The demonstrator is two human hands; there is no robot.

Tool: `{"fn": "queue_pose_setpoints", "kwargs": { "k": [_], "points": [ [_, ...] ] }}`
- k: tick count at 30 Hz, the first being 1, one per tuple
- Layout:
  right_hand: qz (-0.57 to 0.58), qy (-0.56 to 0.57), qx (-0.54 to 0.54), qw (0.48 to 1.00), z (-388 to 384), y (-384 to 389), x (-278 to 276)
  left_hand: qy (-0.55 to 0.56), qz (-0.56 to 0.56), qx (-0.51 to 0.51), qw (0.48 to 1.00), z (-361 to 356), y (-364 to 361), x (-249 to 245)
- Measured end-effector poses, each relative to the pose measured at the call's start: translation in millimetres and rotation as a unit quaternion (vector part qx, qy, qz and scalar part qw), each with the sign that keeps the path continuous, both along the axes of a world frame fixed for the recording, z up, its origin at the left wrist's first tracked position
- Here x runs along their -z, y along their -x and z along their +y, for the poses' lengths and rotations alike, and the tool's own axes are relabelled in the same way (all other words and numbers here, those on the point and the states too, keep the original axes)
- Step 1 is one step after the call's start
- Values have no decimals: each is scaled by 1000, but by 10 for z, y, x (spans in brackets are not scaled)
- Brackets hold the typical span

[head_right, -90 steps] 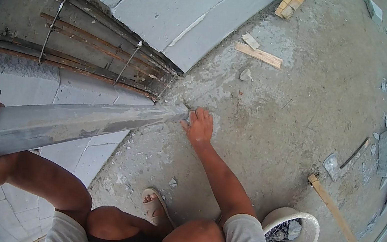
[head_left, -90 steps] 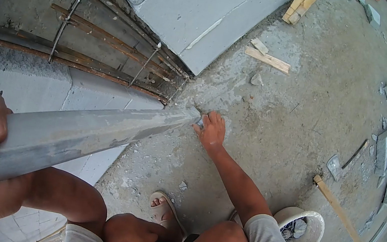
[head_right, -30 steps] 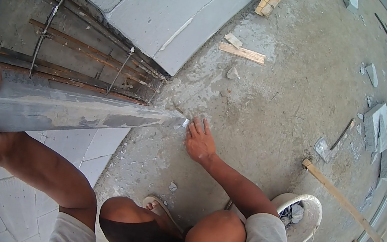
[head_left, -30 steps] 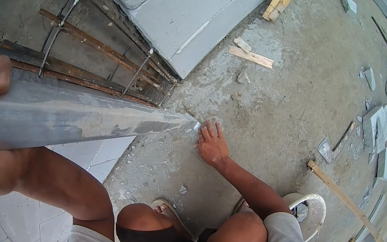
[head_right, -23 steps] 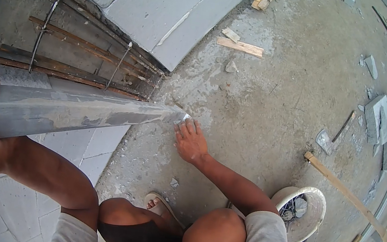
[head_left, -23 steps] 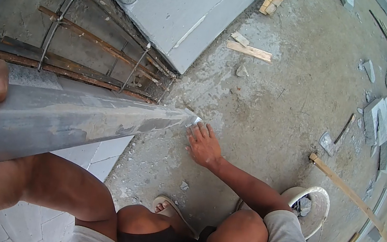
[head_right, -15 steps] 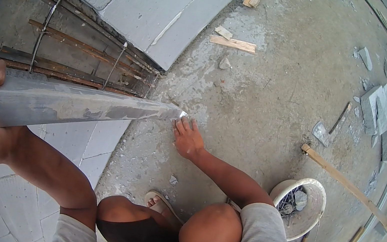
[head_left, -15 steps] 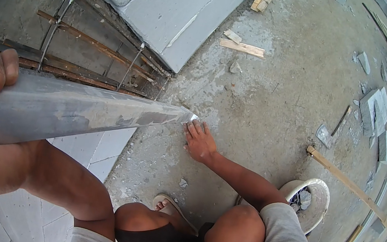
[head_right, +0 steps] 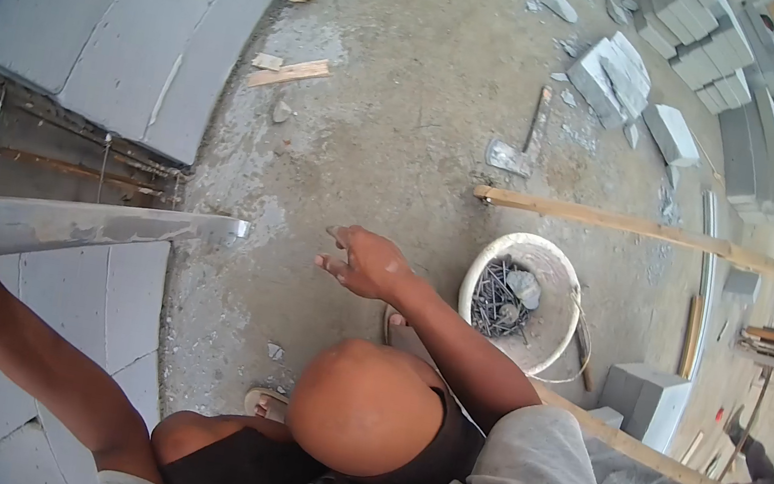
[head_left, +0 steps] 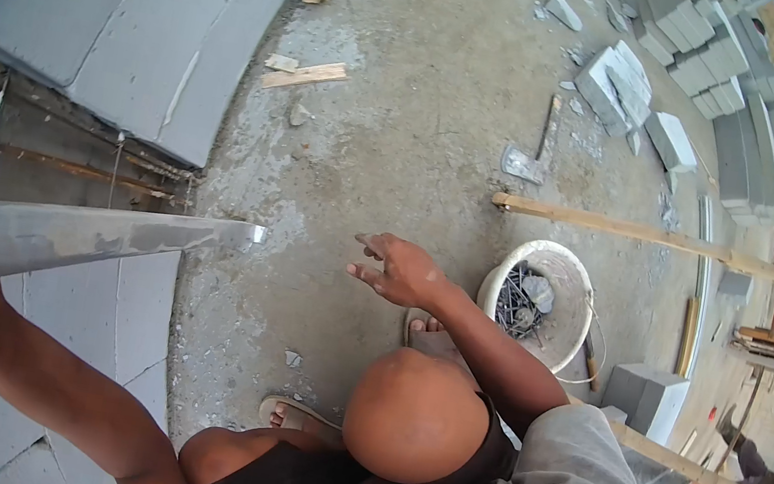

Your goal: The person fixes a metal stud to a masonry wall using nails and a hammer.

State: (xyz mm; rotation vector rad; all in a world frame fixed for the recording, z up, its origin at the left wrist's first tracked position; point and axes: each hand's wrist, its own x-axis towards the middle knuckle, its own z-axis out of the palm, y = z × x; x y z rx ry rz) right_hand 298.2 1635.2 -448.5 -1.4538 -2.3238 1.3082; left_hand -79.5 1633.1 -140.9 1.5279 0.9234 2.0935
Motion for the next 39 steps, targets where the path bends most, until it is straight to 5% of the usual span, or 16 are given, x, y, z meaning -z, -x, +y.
{"fn": "queue_pose_setpoints", "kwargs": {
  "k": [3, 7, 13, 19, 21, 24, 25, 26, 28, 30, 36, 39],
  "points": [
    [96, -27, 143, 985, -167, -724, -947, -2, 92, -111, 990, 116, -430, -130],
    [-139, -98, 258, 951, -314, -1724, -1452, -22, 74, -128, 989, 177, -391, -113],
    [-320, 11, 169, 932, -681, -2582, -406, -7, 64, -160, 985, 153, -451, -97],
    [-346, 15, 134, 929, -867, -2539, 173, -5, 106, -144, 984, 125, -465, -153],
    [-355, 31, 128, 925, -888, -2519, 188, 21, -108, -154, 982, 94, -709, -283],
    [-310, -16, 129, 942, -893, -2511, 243, 54, -418, -153, 894, 91, -1030, -436],
    [-300, -25, 138, 944, -890, -2509, 287, 55, -416, -151, 895, 116, -1078, -436],
    [-289, -33, 147, 945, -898, -2503, 318, 52, -370, -122, 919, 166, -1150, -442],
    [-300, -18, 151, 942, -861, -2456, 288, 48, -277, -62, 958, -27, -26, -258],
    [-312, -6, 154, 937, -848, -2456, 294, 39, -182, 0, 983, 107, -471, -293],
    [-238, -36, 171, 955, -917, -2619, 376, 17, 116, 178, 977, 111, 43, -157],
    [-288, 65, 142, 945, -921, -2604, 58, -2, 53, 45, 998, 113, -308, -103]
  ]
}}
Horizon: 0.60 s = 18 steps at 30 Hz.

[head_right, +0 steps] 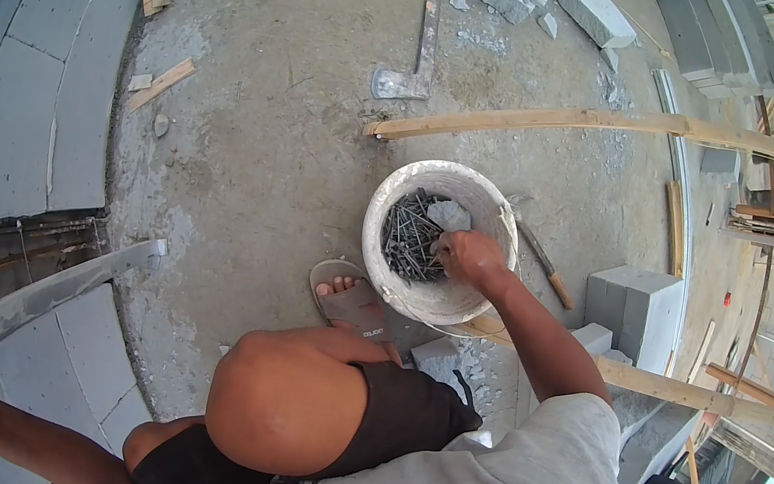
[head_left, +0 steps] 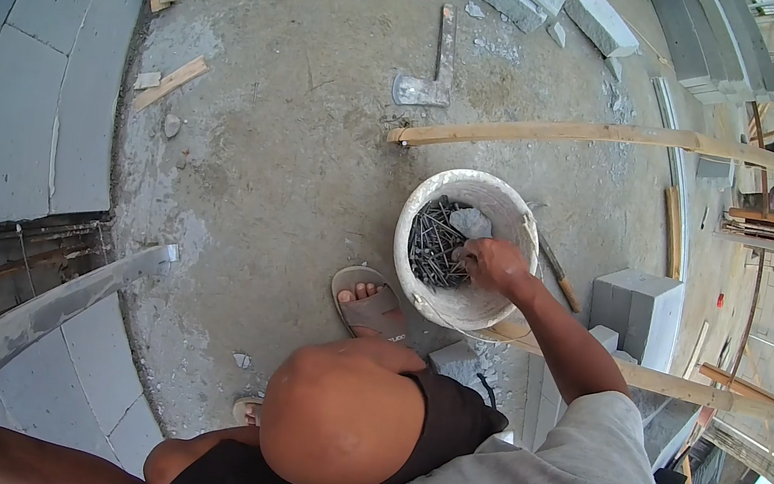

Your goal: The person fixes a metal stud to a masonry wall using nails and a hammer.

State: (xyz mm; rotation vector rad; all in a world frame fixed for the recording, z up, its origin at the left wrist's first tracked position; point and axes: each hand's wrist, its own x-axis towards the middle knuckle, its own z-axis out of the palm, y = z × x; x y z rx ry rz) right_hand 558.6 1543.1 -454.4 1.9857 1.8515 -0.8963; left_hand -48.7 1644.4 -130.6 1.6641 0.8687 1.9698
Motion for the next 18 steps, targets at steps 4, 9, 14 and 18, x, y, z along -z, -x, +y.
{"fn": "queue_pose_setpoints", "kwargs": {
  "k": [4, 9, 14, 18],
  "points": [
    [-61, 91, -43, 993, -82, -32, -23, -24, -49, -94, 994, -6, -48, 17],
    [-84, 96, -66, 990, -102, 88, -124, -6, 55, 110, 992, -10, 405, -9],
    [-121, 23, -22, 992, -214, 71, 59, -12, 33, 123, 992, -46, 785, -20],
    [-163, -51, -56, 984, -283, 42, 76, -6, 37, 117, 992, 7, 187, -15]
  ]
}}
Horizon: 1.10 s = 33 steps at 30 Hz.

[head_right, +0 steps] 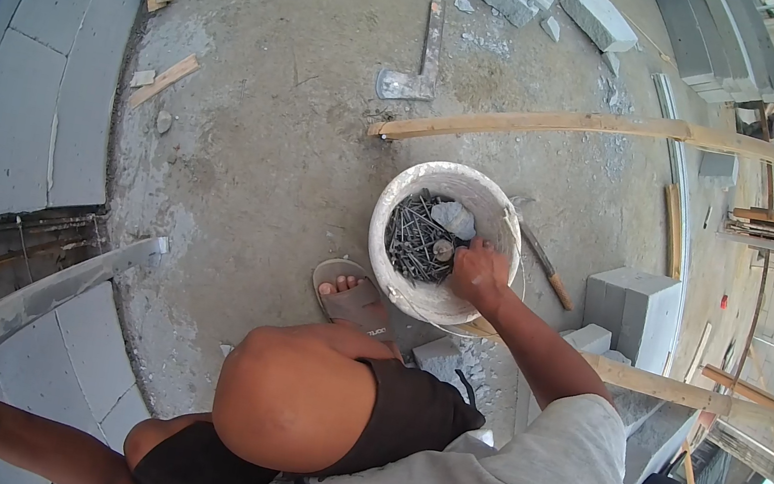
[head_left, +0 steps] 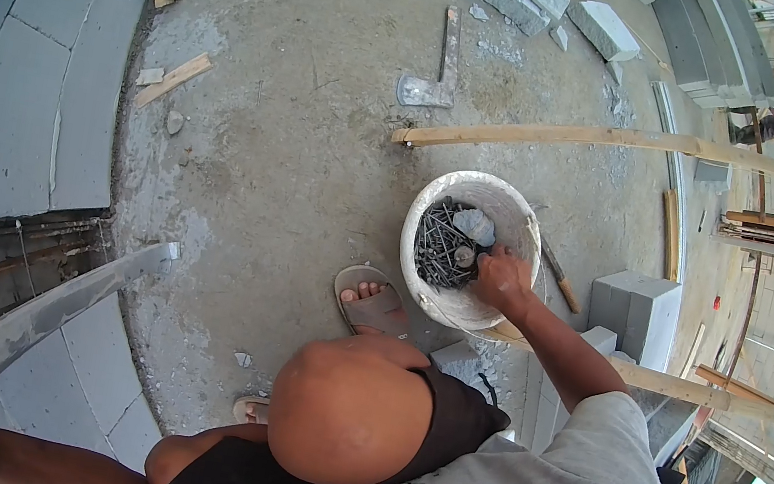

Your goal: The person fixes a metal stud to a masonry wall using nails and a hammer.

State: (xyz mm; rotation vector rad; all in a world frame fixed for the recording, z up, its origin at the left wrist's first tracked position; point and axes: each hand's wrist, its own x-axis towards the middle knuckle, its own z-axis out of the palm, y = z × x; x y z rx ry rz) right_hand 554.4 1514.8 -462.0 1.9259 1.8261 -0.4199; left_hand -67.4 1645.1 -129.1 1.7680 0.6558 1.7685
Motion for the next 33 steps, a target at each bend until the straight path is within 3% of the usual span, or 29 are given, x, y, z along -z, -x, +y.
{"fn": "queue_pose_setpoints", "kwargs": {
  "k": [4, 6, 10, 12, 13, 14, 15, 17, 18, 20, 21, 22, 23, 24, 27, 33],
  "points": [
    [7, 21, 14, 1000, -107, 13, 223, 21, -34, 49, 998, -29, 129, -23],
    [18, 20, 29, 999, -67, 0, 258, 15, 5, -29, 999, -91, 69, -9],
    [117, 42, 113, 986, 64, -68, 233, -33, -39, -84, 995, -34, 9, -10],
    [171, 46, 156, 972, 160, -93, 236, -4, 27, -1, 1000, -37, 57, -39],
    [272, 66, 314, 907, 197, -96, 215, -4, 25, 0, 1000, -54, -8, -38],
    [362, 82, 460, 806, 236, -95, 188, 35, 35, 37, 998, -88, -89, -38],
    [361, 81, 459, 807, 304, -60, 112, 72, 45, 73, 994, -102, -175, -40],
    [533, 0, 471, 703, 422, 70, -128, 61, 10, 81, 995, -101, -65, -38],
    [532, 0, 474, 702, 481, 107, -233, 49, -24, 92, 994, -82, 18, -36],
    [407, -19, 332, 851, 614, 123, -384, 30, 7, 98, 995, -68, 333, 1],
    [348, -20, 269, 898, 591, 40, -314, 13, 38, 98, 994, -71, 426, 16],
    [347, -21, 267, 899, 534, -58, -226, 12, 37, 96, 995, -71, 317, 17],
    [206, 4, 154, 966, 463, -151, -131, 3, 21, 39, 999, -94, 202, 25],
    [57, 29, 34, 997, 403, -203, -55, -6, 5, -18, 1000, -106, -12, 26],
    [-23, 108, 26, 994, 163, -185, 38, -28, -38, -180, 983, -93, -470, 30],
    [-23, 80, -5, 997, 35, -111, 186, -7, -106, -96, 990, -121, -375, 11]
  ]
}}
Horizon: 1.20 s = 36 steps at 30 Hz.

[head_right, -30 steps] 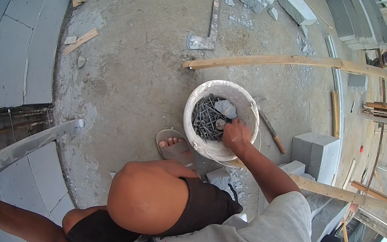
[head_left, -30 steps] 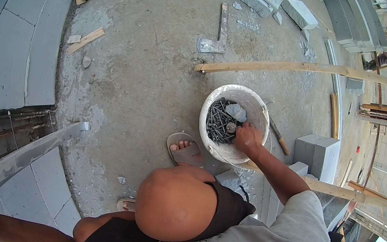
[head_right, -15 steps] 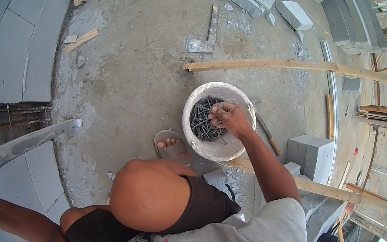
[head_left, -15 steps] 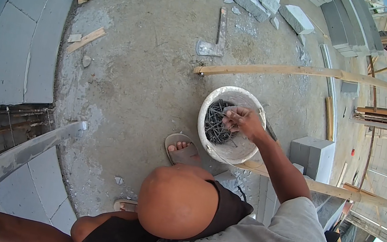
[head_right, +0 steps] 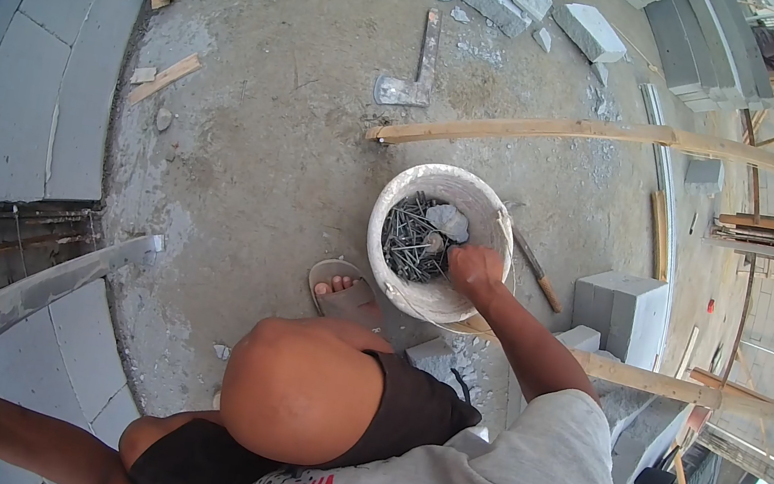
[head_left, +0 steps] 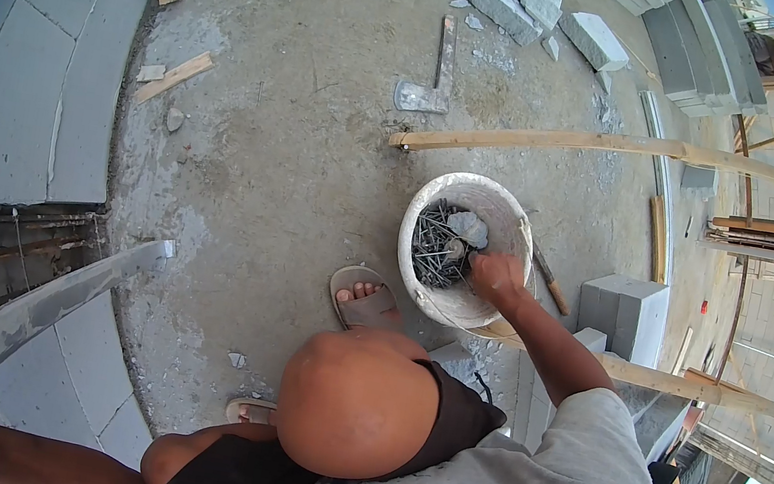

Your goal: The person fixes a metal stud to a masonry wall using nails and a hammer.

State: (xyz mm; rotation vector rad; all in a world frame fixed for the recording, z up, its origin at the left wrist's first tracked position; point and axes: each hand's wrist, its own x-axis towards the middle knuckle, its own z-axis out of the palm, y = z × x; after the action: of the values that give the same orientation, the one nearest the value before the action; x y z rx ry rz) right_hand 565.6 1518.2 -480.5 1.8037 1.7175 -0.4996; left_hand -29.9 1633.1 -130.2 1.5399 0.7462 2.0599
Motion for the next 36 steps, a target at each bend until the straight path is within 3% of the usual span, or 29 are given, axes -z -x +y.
{"fn": "queue_pose_setpoints", "kwargs": {
  "k": [4, 9, 12, 13, 14, 15, 18, 24, 27, 31, 34, 36],
  "points": [
    [25, -17, -5, 1000, -71, -11, 41, 0, 58, -36, 998, 2, -19, 24],
    [42, 18, -19, 999, 8, -95, 41, 14, 172, 229, 958, 72, 570, -10],
    [21, 59, 29, 998, 117, -29, -33, 22, 264, 292, 919, 131, 890, -67],
    [20, 58, 28, 998, 111, -51, 52, 20, 264, 291, 919, 96, 656, -35],
    [-8, 62, 45, 997, 112, -85, 221, 5, 172, 116, 978, 29, 218, 19],
    [-34, 68, 61, 995, 163, -26, 237, -10, 73, -64, 995, -13, -8, 42],
    [-24, 75, 59, 995, 220, 40, 89, -2, 129, -8, 992, -27, 210, -69],
    [102, 112, 92, 984, 245, -17, -86, 1, 87, 53, 995, -35, 261, -62],
    [51, 126, 66, 989, 234, 42, -45, 17, 108, 46, 993, -50, 305, -69],
    [96, 100, 92, 986, 200, 0, -155, 12, 103, 61, 993, -7, 181, -59],
    [160, 85, 55, 982, 175, -132, -205, 33, 60, 26, 997, 12, 36, 11],
    [175, 58, 104, 977, 184, -165, -390, -19, 201, -89, 975, 98, 80, 15]
  ]
}}
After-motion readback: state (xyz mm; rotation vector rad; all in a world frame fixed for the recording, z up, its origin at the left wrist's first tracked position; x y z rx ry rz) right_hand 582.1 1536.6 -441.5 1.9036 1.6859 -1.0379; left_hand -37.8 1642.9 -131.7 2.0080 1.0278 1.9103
